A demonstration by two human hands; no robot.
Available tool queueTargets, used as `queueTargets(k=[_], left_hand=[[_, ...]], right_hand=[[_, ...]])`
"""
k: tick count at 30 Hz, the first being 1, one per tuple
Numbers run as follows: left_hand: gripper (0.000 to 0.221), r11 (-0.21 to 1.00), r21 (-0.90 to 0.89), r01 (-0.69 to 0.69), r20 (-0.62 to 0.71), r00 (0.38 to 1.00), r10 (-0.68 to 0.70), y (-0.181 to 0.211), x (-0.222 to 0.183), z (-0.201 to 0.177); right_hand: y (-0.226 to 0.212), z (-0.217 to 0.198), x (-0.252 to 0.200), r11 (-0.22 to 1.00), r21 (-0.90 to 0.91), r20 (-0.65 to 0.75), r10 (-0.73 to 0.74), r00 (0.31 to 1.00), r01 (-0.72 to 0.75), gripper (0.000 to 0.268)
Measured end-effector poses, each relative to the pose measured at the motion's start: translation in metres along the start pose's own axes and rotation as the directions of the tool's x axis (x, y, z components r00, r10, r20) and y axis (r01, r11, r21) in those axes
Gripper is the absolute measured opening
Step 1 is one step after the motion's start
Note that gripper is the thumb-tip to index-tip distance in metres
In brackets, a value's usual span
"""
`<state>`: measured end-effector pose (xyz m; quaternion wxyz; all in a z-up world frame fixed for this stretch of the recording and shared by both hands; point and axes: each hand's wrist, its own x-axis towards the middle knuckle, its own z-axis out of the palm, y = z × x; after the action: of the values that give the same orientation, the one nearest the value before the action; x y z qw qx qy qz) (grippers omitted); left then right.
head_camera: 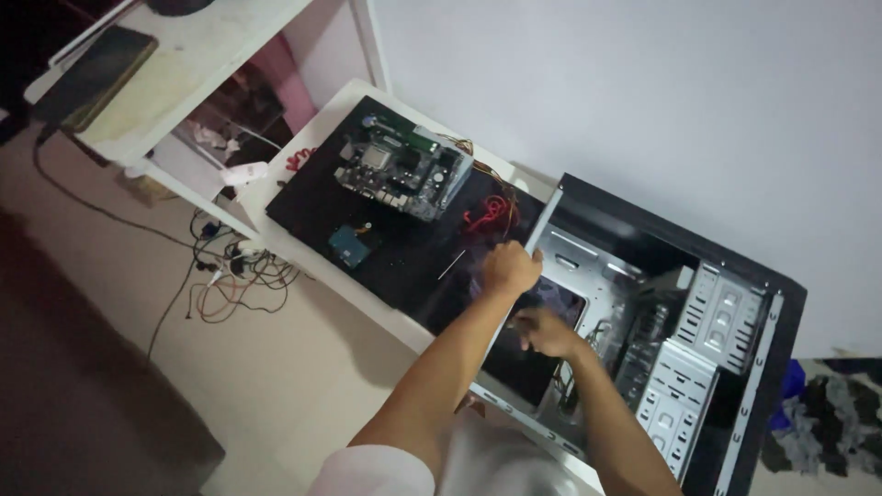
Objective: Preparing a computer case and installing a motherboard with pre-installed components into it.
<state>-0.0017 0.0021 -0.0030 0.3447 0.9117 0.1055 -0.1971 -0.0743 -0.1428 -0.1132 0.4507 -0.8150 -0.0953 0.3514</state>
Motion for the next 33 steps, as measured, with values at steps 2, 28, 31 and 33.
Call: queueTargets(k=[2,28,31,33], left_hand=[[0.060,1.000,-0.004,-0.012,-0.065,0.998,0.011,0.002,0.003,0.005],[0.028,0.411,-0.899,0.150,-0.078,0.869,-0.488,-0.231,-0.160,0.099],[0.025,0.362,-0.909,0.208,-0.034,0.828,-0.560,-0.231,-0.189,0.110],[0.025,0.407,-0.888,0.216,-0.044,0.840,-0.541,-0.221,-0.186,0.105]], right_hand=[[-0.022,-0.017,-0.022,0.999,0.046,-0.123,-0.017,0.992,0.022,0.034],[0.038,-0.022,-0.290,0.967,-0.103,-0.994,-0.095,0.048,-0.232,0.036],[0.038,-0.026,-0.292,0.968,0.022,-0.994,0.048,0.100,-0.251,0.052],[0.033,-0.036,-0.285,0.967,0.076,-0.986,0.108,0.124,-0.243,0.057]])
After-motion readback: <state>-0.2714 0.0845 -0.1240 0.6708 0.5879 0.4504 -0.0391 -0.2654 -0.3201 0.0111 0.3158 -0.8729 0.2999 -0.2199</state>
